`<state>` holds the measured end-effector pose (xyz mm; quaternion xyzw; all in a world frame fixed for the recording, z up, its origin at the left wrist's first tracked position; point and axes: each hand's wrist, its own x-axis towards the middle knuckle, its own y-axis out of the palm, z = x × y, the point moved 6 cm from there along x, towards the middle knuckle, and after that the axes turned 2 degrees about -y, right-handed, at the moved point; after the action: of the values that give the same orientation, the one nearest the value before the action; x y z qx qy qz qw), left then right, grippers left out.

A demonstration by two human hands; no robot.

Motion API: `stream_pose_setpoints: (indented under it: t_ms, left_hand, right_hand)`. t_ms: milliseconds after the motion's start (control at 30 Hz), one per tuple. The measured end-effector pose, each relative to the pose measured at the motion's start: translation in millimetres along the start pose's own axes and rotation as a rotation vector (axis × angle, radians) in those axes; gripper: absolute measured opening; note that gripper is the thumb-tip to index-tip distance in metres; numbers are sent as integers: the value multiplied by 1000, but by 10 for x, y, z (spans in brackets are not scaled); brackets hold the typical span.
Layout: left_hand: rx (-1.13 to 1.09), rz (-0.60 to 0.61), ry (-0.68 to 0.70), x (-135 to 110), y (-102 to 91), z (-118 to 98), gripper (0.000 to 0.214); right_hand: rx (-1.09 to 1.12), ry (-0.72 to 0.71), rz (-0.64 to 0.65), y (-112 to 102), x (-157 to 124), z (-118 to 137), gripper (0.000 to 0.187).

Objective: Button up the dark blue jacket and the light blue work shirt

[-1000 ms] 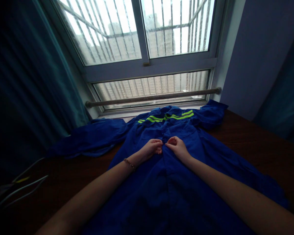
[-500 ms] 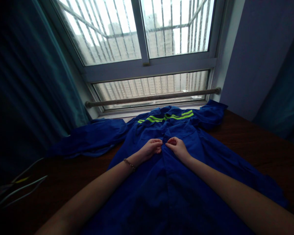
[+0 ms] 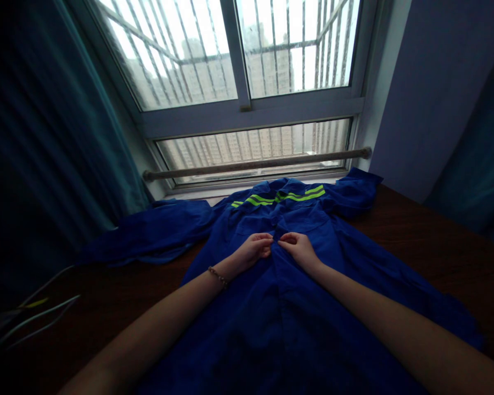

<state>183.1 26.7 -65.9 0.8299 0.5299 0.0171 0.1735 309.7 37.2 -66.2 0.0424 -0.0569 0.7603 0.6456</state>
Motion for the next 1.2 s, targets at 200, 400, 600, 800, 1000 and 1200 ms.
stream_pose_setpoints:
  t_ms: [200,400,600,800,1000,1200]
  left_hand:
    - [-11,-14,-8,3,0,-4,17]
    - [33,-75,-24,13,2,20,12]
    - [67,-138,34,37,-18,34,15]
    - [71,-118,18,37,-21,37,17]
    - [67,-55,4,29,-12,37,15]
    - [92,-31,-28,14,15,26,18]
  right_hand:
    - [-9,-5,26,19,-11,12,26]
    - [-65,-104,29,12,3,21,25]
    - [-28,-109,31,13,-14,34,22]
    - [-54,-94,25,13,-55,83,34]
    - [-80,-108,31,33,-69,105,33]
    - [-89,-91,7,25,-84,107,29]
